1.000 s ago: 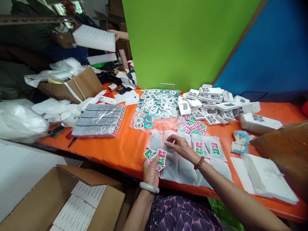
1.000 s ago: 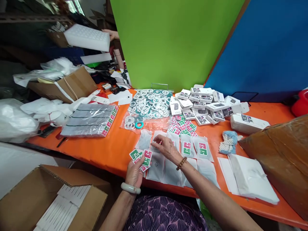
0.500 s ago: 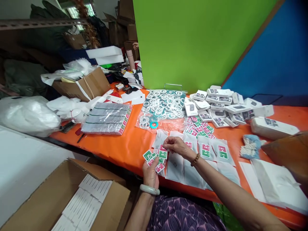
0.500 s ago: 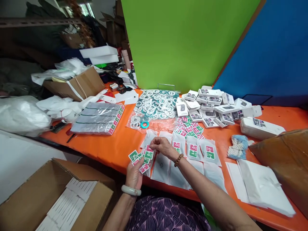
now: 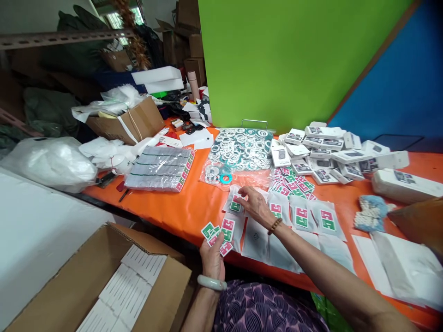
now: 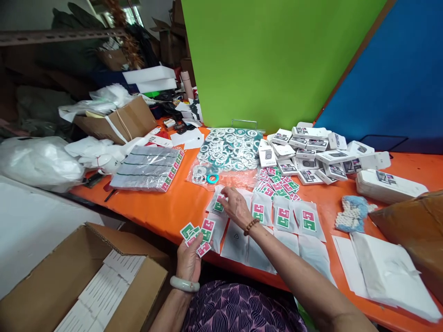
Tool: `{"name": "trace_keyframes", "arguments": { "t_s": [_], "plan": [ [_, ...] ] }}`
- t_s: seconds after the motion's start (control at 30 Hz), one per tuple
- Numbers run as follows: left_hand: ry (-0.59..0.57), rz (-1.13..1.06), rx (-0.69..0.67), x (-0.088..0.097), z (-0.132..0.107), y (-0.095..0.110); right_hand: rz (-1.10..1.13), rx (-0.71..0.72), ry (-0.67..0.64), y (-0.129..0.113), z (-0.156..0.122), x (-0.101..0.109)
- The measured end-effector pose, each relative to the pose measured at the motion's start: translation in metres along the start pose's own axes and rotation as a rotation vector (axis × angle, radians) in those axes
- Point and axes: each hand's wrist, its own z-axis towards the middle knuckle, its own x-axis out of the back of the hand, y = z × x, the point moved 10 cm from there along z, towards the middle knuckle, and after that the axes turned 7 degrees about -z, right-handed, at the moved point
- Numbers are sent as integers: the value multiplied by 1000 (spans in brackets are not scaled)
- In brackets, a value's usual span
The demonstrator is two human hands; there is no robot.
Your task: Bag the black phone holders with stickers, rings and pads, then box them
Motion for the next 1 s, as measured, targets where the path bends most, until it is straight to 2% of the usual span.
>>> {"name": "trace_keyframes", "arguments": {
  "t_s": [0.1, 0.17, 0.2, 0.3, 0.37, 0.47, 0.53, 0.67, 0.73, 0.8, 0.83, 0.93, 1.0],
  "plan": [
    [-44, 14, 3, -9, -3, -1, 69, 0, -241, -8, -27, -21],
    [-71, 22, 21, -15, -6, -4, 213, -56, -390, -6, -43, -38],
    [-78, 23, 28, -16, -7, -5, 287, -87, -424, -5, -48, -43],
    [-68, 30, 37, -12, -9, -6, 431, -167, -404, 5, -50, -48],
    [-41, 40, 37, -2, -10, -4, 427, -180, -365, 11, -47, -48],
    [11, 57, 30, 15, -12, 1, 289, -121, -326, 10, -48, -48],
    [19, 67, 33, 20, -15, 4, 134, -55, -304, 5, -53, -49],
    [-64, 67, 72, 8, -23, 3, -173, 46, -168, -9, -65, -40],
    [-119, 56, 99, -2, -28, 0, -210, 50, -90, -15, -70, -29],
    [-171, 49, 115, -12, -31, -4, -121, 32, -64, -19, -75, -20],
    [-193, 50, 118, -16, -33, -5, -37, 12, -91, -20, -77, -19],
    [-225, 57, 113, -23, -34, -11, 236, -98, -261, -17, -89, -27],
    [-234, 70, 117, -26, -35, -15, 352, -163, -331, -13, -97, -32]
  ]
}}
